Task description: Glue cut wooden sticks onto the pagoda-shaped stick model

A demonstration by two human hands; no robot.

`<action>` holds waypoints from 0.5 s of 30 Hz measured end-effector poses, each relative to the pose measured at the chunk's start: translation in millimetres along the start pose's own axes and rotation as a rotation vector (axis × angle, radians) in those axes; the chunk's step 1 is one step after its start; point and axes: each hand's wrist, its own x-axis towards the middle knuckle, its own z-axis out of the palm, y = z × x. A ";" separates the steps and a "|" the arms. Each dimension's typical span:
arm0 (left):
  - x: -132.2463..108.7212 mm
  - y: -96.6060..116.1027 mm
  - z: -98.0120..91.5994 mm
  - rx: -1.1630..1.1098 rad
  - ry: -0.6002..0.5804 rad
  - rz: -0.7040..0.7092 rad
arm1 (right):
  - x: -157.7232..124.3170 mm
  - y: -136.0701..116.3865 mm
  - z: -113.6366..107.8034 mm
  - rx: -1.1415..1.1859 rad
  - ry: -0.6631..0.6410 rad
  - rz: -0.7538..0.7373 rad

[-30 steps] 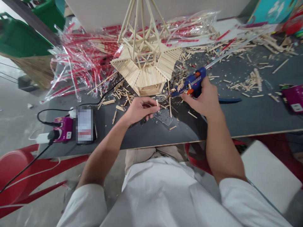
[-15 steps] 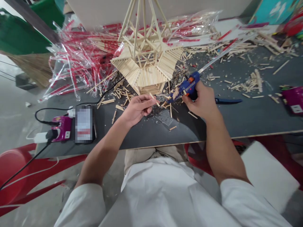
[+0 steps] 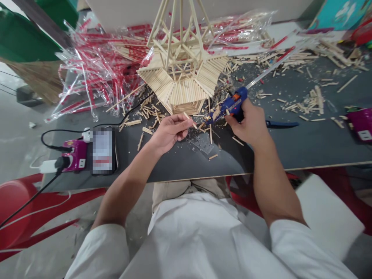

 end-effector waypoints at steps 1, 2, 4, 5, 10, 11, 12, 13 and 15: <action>-0.1 -0.1 -0.2 -0.009 -0.002 0.003 | -0.1 0.0 0.1 0.004 -0.002 0.007; -0.2 -0.1 -0.2 -0.020 -0.005 0.005 | -0.1 0.0 0.1 0.005 -0.005 0.014; -0.4 -0.1 0.1 -0.036 -0.012 0.004 | -0.1 0.0 0.0 0.001 -0.014 0.027; -0.5 -0.1 0.4 -0.039 -0.014 0.004 | 0.0 -0.1 -0.1 -0.002 -0.016 0.031; -0.1 0.8 1.5 -0.033 -0.001 0.007 | 0.8 -0.5 -0.8 -0.007 -0.004 0.018; 0.1 1.0 1.5 -0.033 0.002 0.006 | 1.0 0.0 -0.6 -0.012 0.000 0.014; 0.2 1.0 1.3 -0.032 0.007 0.003 | 1.2 0.7 -0.1 -0.017 0.006 0.011; 0.3 0.9 1.0 -0.030 0.010 0.002 | 1.4 1.7 0.6 -0.020 0.010 0.010; 0.6 0.0 0.2 -0.027 0.007 -0.001 | 1.7 3.7 2.2 -0.026 0.015 0.008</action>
